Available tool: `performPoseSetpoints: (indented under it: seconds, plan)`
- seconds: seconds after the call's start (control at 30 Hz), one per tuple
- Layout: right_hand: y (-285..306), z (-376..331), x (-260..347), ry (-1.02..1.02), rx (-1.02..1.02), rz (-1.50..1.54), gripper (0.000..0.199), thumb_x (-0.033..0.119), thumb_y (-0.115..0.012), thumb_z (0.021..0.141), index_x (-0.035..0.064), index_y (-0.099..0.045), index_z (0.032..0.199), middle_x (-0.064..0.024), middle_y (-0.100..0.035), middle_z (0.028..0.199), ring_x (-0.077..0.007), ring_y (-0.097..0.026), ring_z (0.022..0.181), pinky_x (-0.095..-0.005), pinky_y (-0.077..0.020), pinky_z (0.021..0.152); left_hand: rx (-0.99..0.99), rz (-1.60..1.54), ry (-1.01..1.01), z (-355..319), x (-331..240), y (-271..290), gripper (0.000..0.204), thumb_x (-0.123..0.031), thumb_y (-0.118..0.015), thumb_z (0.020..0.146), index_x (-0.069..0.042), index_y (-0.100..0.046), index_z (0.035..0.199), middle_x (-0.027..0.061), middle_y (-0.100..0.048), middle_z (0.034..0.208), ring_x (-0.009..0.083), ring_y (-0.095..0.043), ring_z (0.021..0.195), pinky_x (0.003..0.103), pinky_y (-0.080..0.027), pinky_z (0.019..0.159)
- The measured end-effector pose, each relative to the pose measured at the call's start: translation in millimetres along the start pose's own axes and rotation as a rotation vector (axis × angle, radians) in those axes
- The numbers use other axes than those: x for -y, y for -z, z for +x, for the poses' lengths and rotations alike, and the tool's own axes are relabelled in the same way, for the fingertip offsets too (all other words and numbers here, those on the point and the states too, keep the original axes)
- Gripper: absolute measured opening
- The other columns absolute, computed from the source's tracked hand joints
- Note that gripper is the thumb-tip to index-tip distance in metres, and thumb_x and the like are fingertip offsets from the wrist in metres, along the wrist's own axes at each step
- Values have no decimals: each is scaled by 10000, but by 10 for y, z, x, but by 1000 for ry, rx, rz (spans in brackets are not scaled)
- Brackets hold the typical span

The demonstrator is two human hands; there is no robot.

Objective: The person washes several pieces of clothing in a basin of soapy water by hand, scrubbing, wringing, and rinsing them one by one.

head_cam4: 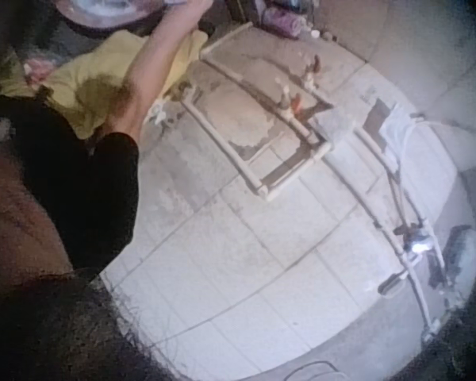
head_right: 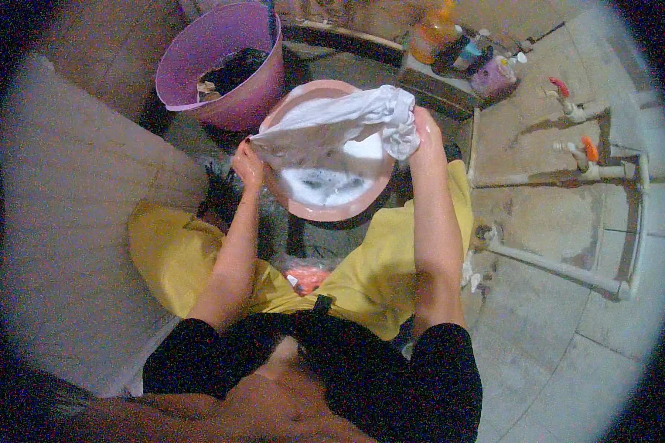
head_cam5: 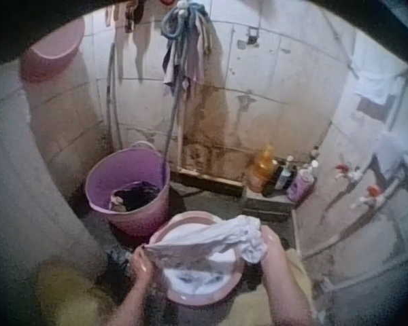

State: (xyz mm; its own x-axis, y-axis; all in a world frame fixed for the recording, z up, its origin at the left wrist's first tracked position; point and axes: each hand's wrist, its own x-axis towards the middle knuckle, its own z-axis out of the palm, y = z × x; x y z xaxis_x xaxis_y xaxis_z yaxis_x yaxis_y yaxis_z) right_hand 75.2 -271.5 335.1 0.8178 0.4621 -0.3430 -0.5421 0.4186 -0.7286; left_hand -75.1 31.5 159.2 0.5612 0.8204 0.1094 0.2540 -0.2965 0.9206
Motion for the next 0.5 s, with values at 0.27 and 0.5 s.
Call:
performPoseSetpoints:
  seconds: [0.27,0.5]
  plan:
    - [-375,-215,-34,-170,146,255,306,102,-411,889,27,-546,1154,-125,-623,1079,-237,-613,934,-353,-480,879,92,-484,119,82,267,-127,368,-242,-362,969,26,-600,1050,79,-636,829,146,-593,736,301,-474,653]
    - [-115,50,-133,-98,120,205,230,121,-439,899,4,-604,1007,-112,-658,960,-222,-633,846,-342,-514,792,366,-103,406,86,324,-175,448,-386,-426,948,29,-597,964,69,-592,819,150,-517,740,320,-427,674]
